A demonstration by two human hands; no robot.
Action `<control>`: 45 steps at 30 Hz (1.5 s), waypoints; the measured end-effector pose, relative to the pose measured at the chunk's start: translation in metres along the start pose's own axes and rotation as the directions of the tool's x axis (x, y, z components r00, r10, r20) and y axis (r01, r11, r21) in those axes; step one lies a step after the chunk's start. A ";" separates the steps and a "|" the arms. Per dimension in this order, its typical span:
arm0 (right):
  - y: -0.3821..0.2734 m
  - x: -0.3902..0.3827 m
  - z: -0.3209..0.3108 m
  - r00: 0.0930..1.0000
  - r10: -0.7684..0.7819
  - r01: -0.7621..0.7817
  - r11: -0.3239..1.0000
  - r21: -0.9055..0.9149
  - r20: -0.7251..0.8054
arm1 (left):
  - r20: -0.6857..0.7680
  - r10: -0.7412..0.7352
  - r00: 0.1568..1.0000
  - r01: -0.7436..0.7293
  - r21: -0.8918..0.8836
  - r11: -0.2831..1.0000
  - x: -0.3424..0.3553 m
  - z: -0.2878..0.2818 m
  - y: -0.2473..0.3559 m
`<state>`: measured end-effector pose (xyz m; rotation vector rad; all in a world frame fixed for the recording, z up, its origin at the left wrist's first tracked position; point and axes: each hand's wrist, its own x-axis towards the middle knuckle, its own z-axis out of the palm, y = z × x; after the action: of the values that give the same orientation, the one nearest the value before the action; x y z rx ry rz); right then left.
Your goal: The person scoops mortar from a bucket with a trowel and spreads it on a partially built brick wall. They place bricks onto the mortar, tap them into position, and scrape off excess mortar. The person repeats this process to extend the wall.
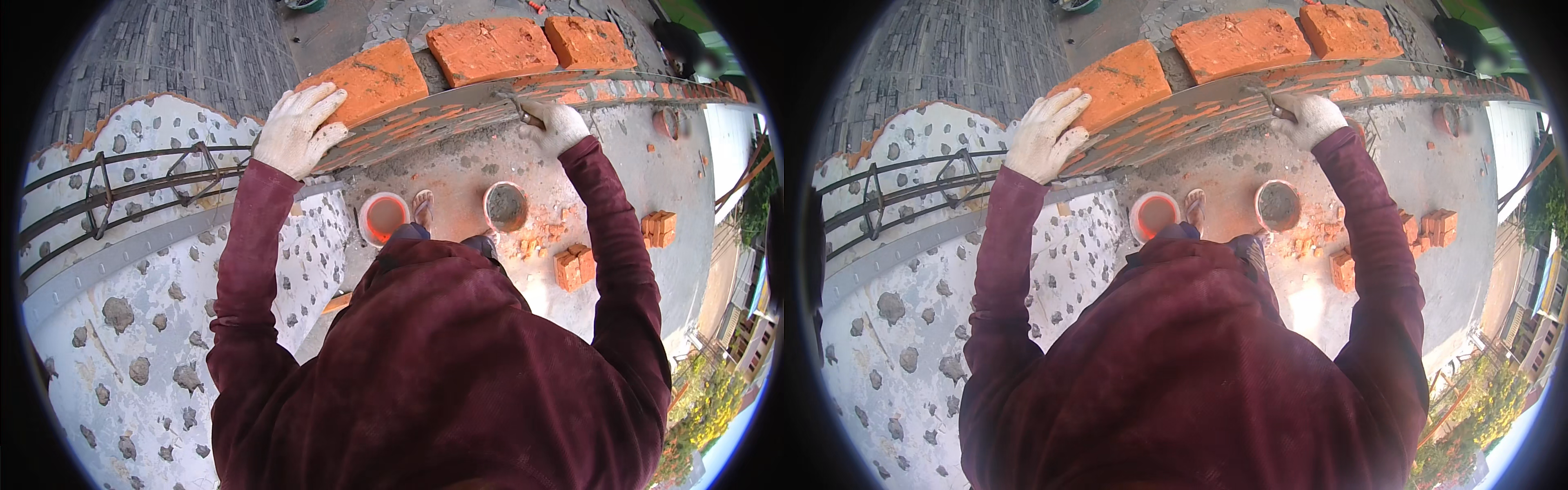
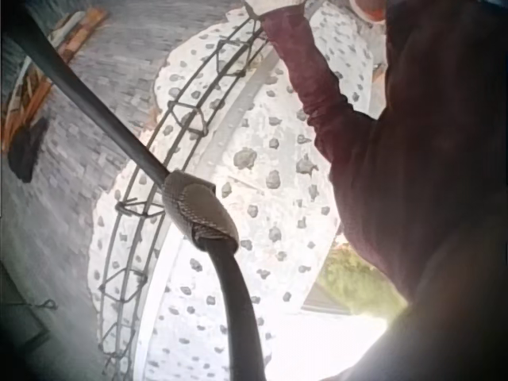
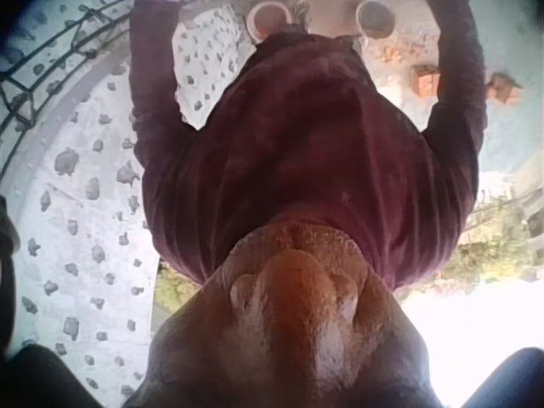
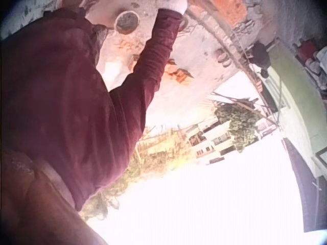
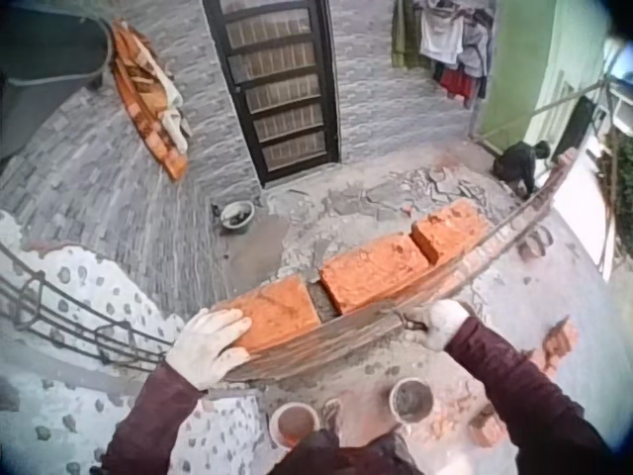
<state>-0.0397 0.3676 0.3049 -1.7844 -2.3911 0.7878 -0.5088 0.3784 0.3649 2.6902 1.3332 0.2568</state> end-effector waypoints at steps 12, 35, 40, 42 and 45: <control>-0.006 -0.073 0.036 0.981 -0.096 0.099 0.995 0.015 -0.167 | 0.062 -0.123 0.990 0.134 -0.218 0.967 0.001 -0.012 -0.014; -0.039 0.065 -0.265 0.903 0.206 -0.358 0.846 0.395 0.377 | 0.035 -0.278 0.960 0.280 -0.082 0.957 0.047 -0.001 0.086; -0.047 0.253 -0.244 0.529 0.158 -0.208 0.977 -0.053 0.834 | 0.194 -0.405 0.894 0.424 -0.067 0.903 0.071 -0.010 0.098; -0.058 0.320 -0.195 0.432 0.185 -0.118 0.982 -0.148 0.883 | 0.260 -0.469 0.844 0.492 -0.029 0.870 0.070 -0.013 0.110; -0.085 0.386 -0.128 0.158 0.034 -0.003 0.999 -0.034 0.987 | 0.275 -0.536 0.798 0.553 0.018 0.833 0.080 -0.009 0.114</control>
<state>-0.1989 0.7478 0.3555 -1.3597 -2.8873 2.6813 -0.3744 0.3743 0.4026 2.0626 1.8806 -0.1262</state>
